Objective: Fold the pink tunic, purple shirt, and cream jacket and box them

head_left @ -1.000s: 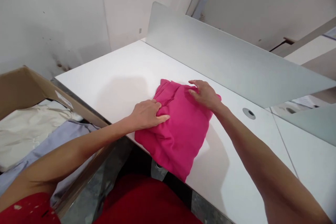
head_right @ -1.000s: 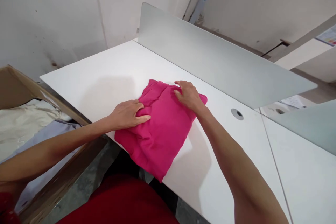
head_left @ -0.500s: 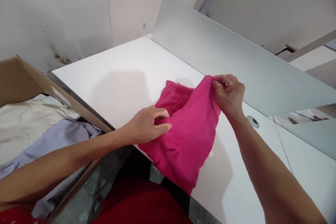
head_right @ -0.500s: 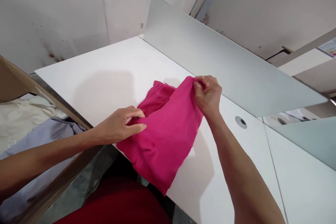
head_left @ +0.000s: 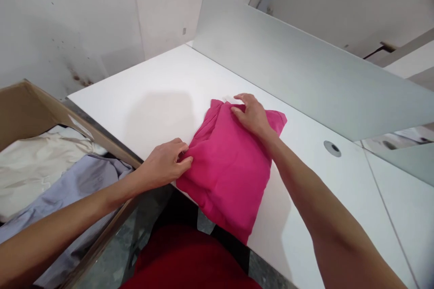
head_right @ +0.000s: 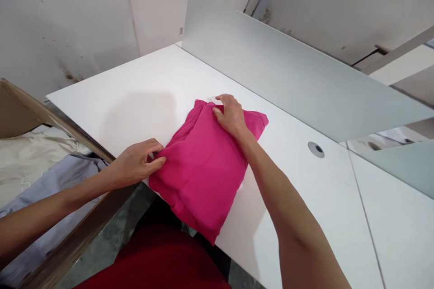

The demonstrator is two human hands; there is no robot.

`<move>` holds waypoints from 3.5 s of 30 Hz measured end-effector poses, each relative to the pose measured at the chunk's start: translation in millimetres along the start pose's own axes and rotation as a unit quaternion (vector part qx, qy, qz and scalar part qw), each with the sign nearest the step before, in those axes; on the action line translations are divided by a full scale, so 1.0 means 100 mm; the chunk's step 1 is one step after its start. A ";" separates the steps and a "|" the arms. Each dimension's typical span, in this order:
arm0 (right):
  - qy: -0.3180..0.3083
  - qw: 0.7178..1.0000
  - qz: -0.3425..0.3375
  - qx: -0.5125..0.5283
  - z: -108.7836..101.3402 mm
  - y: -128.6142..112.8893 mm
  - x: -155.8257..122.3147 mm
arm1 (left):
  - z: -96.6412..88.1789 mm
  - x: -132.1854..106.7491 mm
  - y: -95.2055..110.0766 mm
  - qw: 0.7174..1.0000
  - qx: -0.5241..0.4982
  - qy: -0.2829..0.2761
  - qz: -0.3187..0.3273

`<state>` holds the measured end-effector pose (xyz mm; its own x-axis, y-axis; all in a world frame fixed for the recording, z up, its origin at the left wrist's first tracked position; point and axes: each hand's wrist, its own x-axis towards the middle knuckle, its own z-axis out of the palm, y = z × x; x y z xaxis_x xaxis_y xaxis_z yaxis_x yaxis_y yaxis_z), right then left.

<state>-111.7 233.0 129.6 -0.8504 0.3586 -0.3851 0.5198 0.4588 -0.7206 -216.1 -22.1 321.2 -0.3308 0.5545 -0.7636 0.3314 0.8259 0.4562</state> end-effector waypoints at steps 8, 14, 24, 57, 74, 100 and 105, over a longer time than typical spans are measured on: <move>-0.026 0.995 -0.099 0.023 -0.66 -0.39 -0.66 | 0.20 0.14 0.39 0.960 0.136 0.058 0.236; -0.100 0.987 -0.116 -0.052 -0.41 -0.47 -1.30 | 0.47 0.23 0.24 0.936 0.224 0.014 0.269; -0.117 0.978 -0.151 -0.090 -0.15 -0.41 -1.47 | 0.46 0.16 0.07 0.932 0.287 -0.003 0.222; 0.095 0.923 0.312 0.205 -0.39 0.10 -1.67 | 0.18 1.09 0.22 0.988 0.102 0.099 -0.055; 0.022 0.960 -0.249 -0.130 -0.24 -1.01 -2.29 | -0.07 0.16 0.02 0.992 -0.094 -0.047 -0.070; 0.072 0.954 -0.260 -0.133 -0.45 -0.90 -2.71 | -0.06 -0.57 0.03 0.997 0.054 -0.030 -0.048; 0.043 0.950 -0.272 -0.147 -0.38 -0.87 -2.72 | 0.13 -0.61 0.05 0.989 0.144 -0.019 -0.005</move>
<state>78.0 126.7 319.0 -0.9965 0.0626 0.0552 0.0167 0.7979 -0.6026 -182.8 -52.6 363.8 -0.3040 0.5372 -0.7868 0.5677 0.7653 0.3032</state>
